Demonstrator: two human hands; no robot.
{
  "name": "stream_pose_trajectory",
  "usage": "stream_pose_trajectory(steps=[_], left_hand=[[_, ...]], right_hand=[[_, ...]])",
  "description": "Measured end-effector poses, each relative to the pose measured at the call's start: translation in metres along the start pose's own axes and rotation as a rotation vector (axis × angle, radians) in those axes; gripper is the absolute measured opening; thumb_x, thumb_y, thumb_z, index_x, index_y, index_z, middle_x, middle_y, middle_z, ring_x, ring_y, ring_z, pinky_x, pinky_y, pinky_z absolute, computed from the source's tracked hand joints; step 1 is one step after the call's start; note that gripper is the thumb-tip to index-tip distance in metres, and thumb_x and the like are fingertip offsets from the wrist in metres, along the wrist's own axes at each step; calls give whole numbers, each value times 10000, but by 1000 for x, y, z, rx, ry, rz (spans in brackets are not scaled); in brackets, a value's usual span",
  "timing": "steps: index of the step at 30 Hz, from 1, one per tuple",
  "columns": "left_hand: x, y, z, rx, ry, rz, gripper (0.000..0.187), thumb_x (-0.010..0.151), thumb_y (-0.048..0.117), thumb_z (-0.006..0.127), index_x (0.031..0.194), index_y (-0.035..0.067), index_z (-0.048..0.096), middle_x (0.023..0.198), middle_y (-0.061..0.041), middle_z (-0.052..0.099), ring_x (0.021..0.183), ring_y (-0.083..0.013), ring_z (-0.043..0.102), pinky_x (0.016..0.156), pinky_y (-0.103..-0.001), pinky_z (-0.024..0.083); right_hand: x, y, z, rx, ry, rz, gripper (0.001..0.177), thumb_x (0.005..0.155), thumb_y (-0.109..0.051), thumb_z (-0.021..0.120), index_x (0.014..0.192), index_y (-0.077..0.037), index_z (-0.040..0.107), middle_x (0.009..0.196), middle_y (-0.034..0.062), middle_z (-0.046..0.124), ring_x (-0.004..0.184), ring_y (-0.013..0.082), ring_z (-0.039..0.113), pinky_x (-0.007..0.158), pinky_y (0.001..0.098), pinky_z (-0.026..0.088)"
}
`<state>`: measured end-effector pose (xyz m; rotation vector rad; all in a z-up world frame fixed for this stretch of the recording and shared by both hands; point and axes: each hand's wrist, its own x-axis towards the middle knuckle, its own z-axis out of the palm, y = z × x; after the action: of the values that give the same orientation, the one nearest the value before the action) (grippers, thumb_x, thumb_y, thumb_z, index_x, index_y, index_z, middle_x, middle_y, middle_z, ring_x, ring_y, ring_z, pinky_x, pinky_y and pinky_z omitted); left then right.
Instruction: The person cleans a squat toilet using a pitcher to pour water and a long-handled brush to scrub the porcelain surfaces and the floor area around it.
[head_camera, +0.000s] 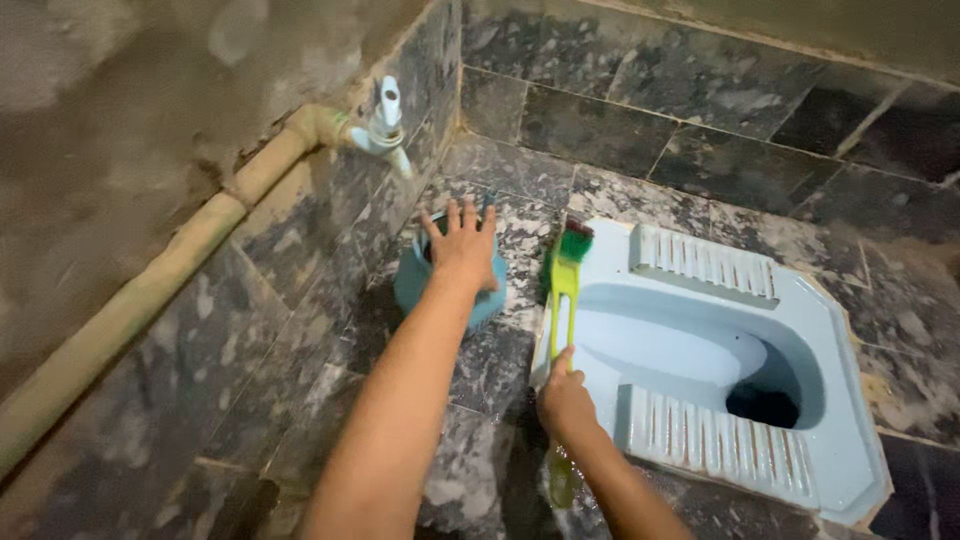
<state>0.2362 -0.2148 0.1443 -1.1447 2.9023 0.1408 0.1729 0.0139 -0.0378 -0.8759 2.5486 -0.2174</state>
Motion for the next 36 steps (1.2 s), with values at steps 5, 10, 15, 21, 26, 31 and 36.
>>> stream_pose_trajectory(steps=[5,10,15,21,26,31,36], left_hand=[[-30,7,-31,-155,433,277,621,789,251,816,1339,77,584,1354,-151,572,1352,-344,473,1110,-494,391],[-52,-10,-100,-33,1133,357,315,855,124,761,1159,80,694,1315,-123,607,1315,-316,498,1140,-481,398],[-25,-63,-129,-25,1121,-26,319,889,271,705,1150,90,686,1283,-126,608,1220,-362,552,1009,-550,456],[-6,-77,-123,68,800,-41,401,951,174,595,1336,74,640,1213,-122,619,1169,-336,588,877,-460,538],[-4,-98,-139,470,917,202,339,798,192,696,1129,124,730,1174,-54,655,1117,-265,614,874,-411,534],[3,-96,-150,504,861,241,261,788,310,735,964,126,791,1023,-65,696,1080,-265,625,876,-403,526],[33,-77,-154,363,726,77,114,872,192,692,868,175,804,902,-70,769,960,-294,718,816,-441,550]], right_hand=[[22,-36,34,28,54,-139,847,974,-118,474,1618,-33,-68,1342,360,443,985,494,689,848,529,583],[49,-42,57,-32,25,-208,965,911,-111,550,1648,-108,-74,1340,354,436,999,497,669,844,551,569],[49,-56,18,6,134,-261,670,1012,-230,566,1569,-110,214,1351,326,484,1080,483,660,887,543,569],[-8,-136,-106,428,503,-721,966,739,-146,744,1578,-138,265,1299,308,470,1057,494,623,844,535,551],[-6,-158,-119,223,464,-693,486,857,-294,864,1237,-114,621,1227,269,558,1007,478,644,853,534,538],[16,-171,-112,280,580,-725,434,775,-265,866,1084,-63,638,1093,232,626,946,447,654,805,530,536],[23,-191,-97,246,584,-679,450,735,-259,892,1059,-72,642,1032,239,607,913,458,640,764,541,527]])
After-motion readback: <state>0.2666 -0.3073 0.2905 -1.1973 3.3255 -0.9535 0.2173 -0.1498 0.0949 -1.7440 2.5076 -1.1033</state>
